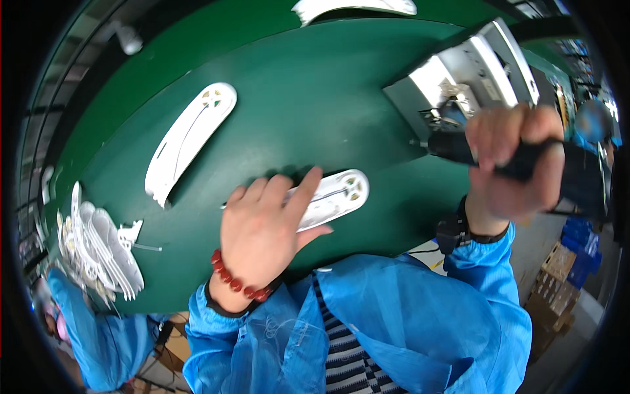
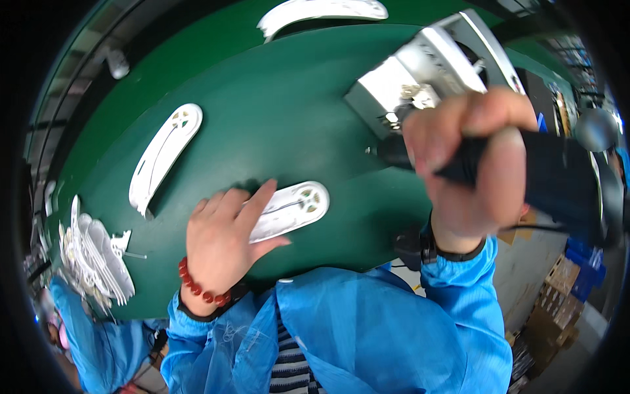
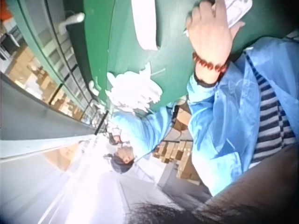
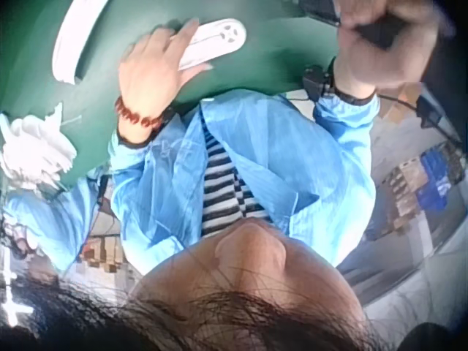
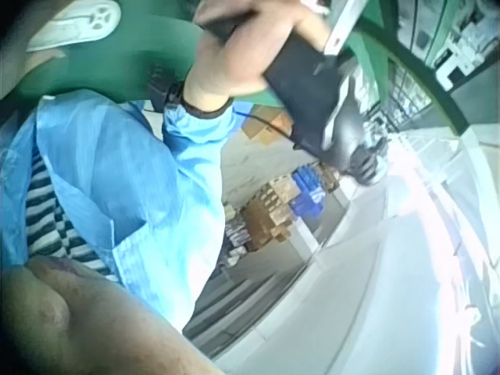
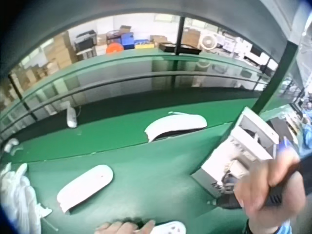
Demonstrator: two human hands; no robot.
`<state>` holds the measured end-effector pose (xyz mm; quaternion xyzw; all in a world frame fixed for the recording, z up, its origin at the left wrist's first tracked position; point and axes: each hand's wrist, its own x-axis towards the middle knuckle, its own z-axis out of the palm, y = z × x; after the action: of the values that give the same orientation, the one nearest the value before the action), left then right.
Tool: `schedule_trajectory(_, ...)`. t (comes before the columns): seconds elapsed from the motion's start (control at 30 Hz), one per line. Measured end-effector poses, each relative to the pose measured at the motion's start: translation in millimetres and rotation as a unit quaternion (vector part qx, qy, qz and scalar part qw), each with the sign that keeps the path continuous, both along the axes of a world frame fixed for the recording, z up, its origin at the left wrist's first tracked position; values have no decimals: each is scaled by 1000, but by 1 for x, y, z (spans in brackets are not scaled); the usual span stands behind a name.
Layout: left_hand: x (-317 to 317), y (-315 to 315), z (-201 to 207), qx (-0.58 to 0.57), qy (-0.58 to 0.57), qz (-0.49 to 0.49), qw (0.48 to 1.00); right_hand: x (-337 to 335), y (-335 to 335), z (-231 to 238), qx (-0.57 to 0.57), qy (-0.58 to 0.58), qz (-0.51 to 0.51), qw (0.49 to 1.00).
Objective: The person is using an electric screwdriver to assemble small white plastic electronic components on a factory assembly line.
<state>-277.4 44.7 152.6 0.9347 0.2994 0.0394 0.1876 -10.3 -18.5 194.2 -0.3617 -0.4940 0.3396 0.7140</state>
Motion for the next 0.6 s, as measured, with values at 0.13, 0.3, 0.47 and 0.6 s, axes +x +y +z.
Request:
schedule_trajectory(0.13,9,-2,-11,7,-66,13,998,-43,-8,0,15,27,72,997)
schedule_trajectory(0.3,7,-3,-13,1,-73,25,997,-60,-12,-17,6,56,121,991)
schedule_trajectory(0.47,7,-4,-14,-3,-78,26,997,-59,-14,-22,-6,69,146,987)
schedule_trajectory(0.6,6,-3,-13,-2,-80,25,997,-62,-16,-22,-20,84,137,987)
